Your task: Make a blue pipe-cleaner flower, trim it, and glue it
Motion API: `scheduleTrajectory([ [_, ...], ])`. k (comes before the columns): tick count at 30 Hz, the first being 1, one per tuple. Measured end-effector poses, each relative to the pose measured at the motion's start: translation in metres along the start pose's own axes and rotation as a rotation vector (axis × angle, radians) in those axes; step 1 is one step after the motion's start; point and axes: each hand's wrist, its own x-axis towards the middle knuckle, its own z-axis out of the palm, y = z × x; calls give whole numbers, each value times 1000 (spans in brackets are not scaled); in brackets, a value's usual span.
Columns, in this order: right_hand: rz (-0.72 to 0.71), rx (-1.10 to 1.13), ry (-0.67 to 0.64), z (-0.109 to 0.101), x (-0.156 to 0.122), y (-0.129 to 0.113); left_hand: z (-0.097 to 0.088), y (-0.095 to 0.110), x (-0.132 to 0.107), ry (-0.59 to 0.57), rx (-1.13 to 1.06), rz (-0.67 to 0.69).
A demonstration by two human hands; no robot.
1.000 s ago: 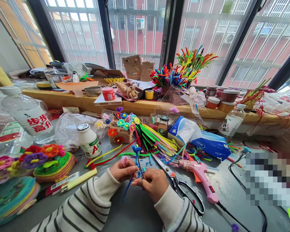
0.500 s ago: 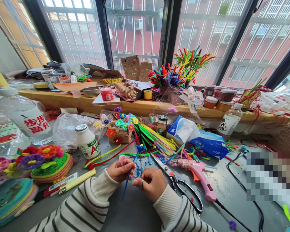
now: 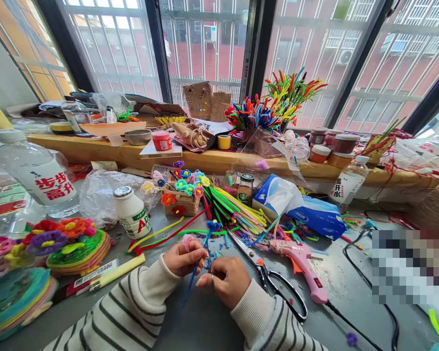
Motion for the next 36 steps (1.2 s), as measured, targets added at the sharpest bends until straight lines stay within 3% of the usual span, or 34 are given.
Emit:
scheduleTrajectory([
  [15, -1, 51, -16, 2, -2, 0, 0, 0, 0, 47, -9, 24],
  [24, 8, -41, 134, 5, -1, 6, 0, 0, 0, 29, -51, 14],
  [36, 20, -19, 101, 6, -1, 5, 1, -1, 0, 34, -68, 16],
])
